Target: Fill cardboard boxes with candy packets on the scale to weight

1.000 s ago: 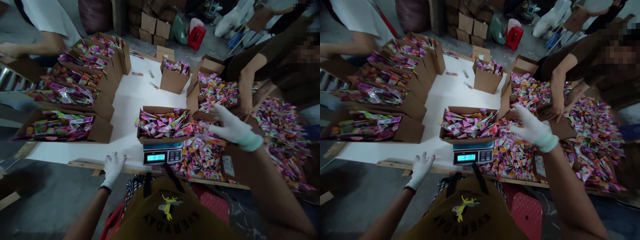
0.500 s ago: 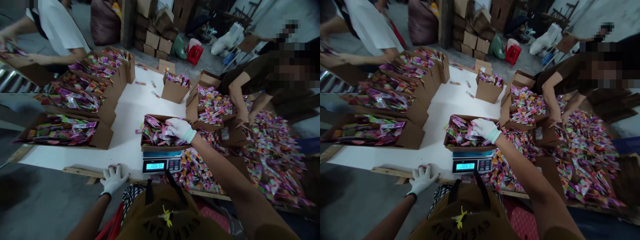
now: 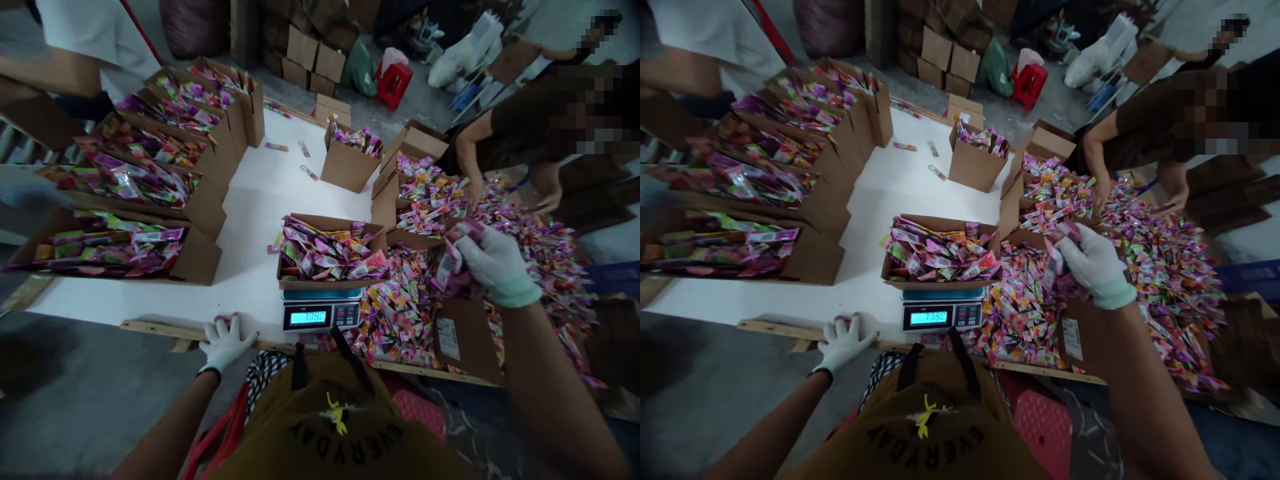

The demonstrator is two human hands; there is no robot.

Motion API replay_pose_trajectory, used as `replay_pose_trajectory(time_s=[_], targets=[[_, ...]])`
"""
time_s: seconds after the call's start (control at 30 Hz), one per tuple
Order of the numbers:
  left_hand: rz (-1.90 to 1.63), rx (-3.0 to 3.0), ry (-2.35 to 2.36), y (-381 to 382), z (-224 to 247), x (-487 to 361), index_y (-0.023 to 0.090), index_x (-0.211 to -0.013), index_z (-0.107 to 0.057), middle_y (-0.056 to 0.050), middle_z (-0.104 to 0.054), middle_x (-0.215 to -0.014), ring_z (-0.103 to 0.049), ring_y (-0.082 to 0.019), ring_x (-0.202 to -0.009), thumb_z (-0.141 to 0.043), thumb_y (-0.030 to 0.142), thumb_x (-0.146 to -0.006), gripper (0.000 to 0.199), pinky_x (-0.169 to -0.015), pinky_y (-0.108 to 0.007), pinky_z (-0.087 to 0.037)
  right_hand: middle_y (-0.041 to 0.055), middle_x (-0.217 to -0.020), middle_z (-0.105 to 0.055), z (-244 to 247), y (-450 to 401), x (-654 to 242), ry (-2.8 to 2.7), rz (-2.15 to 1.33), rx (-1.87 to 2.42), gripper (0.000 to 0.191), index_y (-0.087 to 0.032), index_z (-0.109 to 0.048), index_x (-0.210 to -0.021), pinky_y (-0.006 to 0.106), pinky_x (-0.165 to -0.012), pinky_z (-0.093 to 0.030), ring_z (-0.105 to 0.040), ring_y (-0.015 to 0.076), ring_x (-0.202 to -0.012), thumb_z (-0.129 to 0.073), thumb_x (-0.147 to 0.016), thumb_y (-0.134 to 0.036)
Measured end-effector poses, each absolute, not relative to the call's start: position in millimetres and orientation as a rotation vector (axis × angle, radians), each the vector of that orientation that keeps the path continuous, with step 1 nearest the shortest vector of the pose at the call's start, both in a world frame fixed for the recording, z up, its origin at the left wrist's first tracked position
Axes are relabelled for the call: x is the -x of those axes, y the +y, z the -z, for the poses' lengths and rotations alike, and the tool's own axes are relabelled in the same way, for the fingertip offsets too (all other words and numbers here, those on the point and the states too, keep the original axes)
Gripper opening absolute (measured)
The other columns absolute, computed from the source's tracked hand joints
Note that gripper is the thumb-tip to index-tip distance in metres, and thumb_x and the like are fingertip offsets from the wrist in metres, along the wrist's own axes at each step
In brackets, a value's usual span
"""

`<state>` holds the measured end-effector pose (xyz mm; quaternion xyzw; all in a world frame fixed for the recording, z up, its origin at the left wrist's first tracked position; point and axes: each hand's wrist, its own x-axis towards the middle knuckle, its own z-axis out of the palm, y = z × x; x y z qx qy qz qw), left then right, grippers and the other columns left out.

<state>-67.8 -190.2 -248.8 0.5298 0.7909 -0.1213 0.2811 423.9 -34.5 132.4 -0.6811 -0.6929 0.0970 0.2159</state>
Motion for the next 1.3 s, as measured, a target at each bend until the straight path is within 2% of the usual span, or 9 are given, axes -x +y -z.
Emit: replay_pose_trajectory(time_s=[0.1,0.23,0.37,0.47,0.57,0.67,0.73,1.13,1.3], targets=[[0.303,-1.419,2.116,-190,248,68,0.017,-0.165,-0.037,-0.027,-0.021,-0.171,-0.01,-0.053,-0.156,-0.045,0.07,-0.088,0.094,-0.114,-0.075,-0.023,0.0143,-0.101,-0.073,-105,-44,-461,-2.132,-0.262,2.113,0.047,-0.018,-0.071,-0.111,0.051,-0.088,-0.059,-0.072,0.0351,-0.093,-0.065,-0.085,-0.056],[0.305,-1.421,2.113,-188,247,68,0.016,-0.165,-0.036,-0.028,-0.021,-0.17,-0.01,-0.054,-0.156,-0.045,0.071,-0.087,0.096,-0.115,-0.075,-0.023,0.0237,-0.146,-0.055,-79,-53,-454,-2.189,-0.376,1.973,0.083,-0.016,-0.051,-0.151,0.054,-0.095,-0.061,-0.072,0.036,-0.11,-0.069,-0.082,-0.06],[0.341,-1.409,2.092,-186,247,68,0.018,-0.166,-0.034,-0.027,-0.02,-0.17,-0.009,-0.054,-0.156,-0.045,0.073,-0.087,0.097,-0.115,-0.076,-0.022,0.0198,-0.16,-0.041,-84,-49,-394,-2.399,-0.425,1.589,0.085,-0.022,-0.041,-0.16,0.052,-0.11,-0.055,-0.058,0.0368,-0.137,-0.068,-0.089,-0.06],[0.343,-1.411,2.097,-187,248,68,0.017,-0.166,-0.034,-0.028,-0.018,-0.171,-0.008,-0.053,-0.157,-0.044,0.073,-0.087,0.098,-0.115,-0.075,-0.022,0.0207,-0.16,-0.042,-90,-38,-356,-2.581,-0.362,1.5,0.083,-0.02,-0.043,-0.16,0.053,-0.12,-0.046,-0.046,0.0398,-0.147,-0.069,-0.091,-0.058],[0.326,-1.422,2.107,-189,250,68,0.018,-0.165,-0.036,-0.027,-0.017,-0.172,-0.007,-0.053,-0.157,-0.044,0.073,-0.087,0.096,-0.115,-0.075,-0.023,0.0233,-0.15,-0.052,-86,-27,-339,-2.634,-0.434,1.548,0.07,-0.016,-0.054,-0.153,0.055,-0.112,-0.051,-0.057,0.0406,-0.134,-0.066,-0.093,-0.051],[0.334,-1.415,2.11,-190,252,68,0.019,-0.166,-0.035,-0.027,-0.018,-0.172,-0.009,-0.052,-0.158,-0.044,0.074,-0.087,0.097,-0.115,-0.074,-0.024,0.0166,-0.116,-0.071,-78,-18,-337,-2.606,-0.6,1.582,0.037,-0.019,-0.074,-0.121,0.054,-0.099,-0.058,-0.07,0.0352,-0.107,-0.053,-0.097,-0.036],[0.34,-1.412,2.111,-189,251,69,0.019,-0.167,-0.034,-0.026,-0.018,-0.172,-0.009,-0.052,-0.158,-0.043,0.074,-0.087,0.097,-0.115,-0.074,-0.024,0.0131,-0.105,-0.075,-76,-14,-339,-2.565,-0.614,1.564,0.033,-0.023,-0.077,-0.105,0.05,-0.098,-0.059,-0.072,0.0316,-0.101,-0.046,-0.098,-0.032],[0.306,-1.425,2.108,-189,256,70,0.017,-0.166,-0.036,-0.028,-0.02,-0.171,-0.009,-0.054,-0.157,-0.046,0.072,-0.087,0.097,-0.114,-0.076,-0.023,0.0064,-0.091,-0.075,-147,-63,-414,-1.849,-0.384,1.742,0.018,-0.032,-0.074,-0.095,0.054,-0.079,-0.061,-0.071,0.0313,-0.083,-0.068,-0.09,-0.048],[0.143,-1.335,2.103,-187,243,75,0.013,-0.16,-0.042,-0.027,-0.03,-0.168,-0.021,-0.048,-0.154,-0.043,0.065,-0.092,0.086,-0.115,-0.073,-0.026,0.0138,-0.11,-0.068,-160,-87,-450,-1.99,-0.159,1.95,0.021,-0.039,-0.071,-0.108,0.057,-0.076,-0.056,-0.07,0.0341,-0.082,-0.064,-0.09,-0.049]])
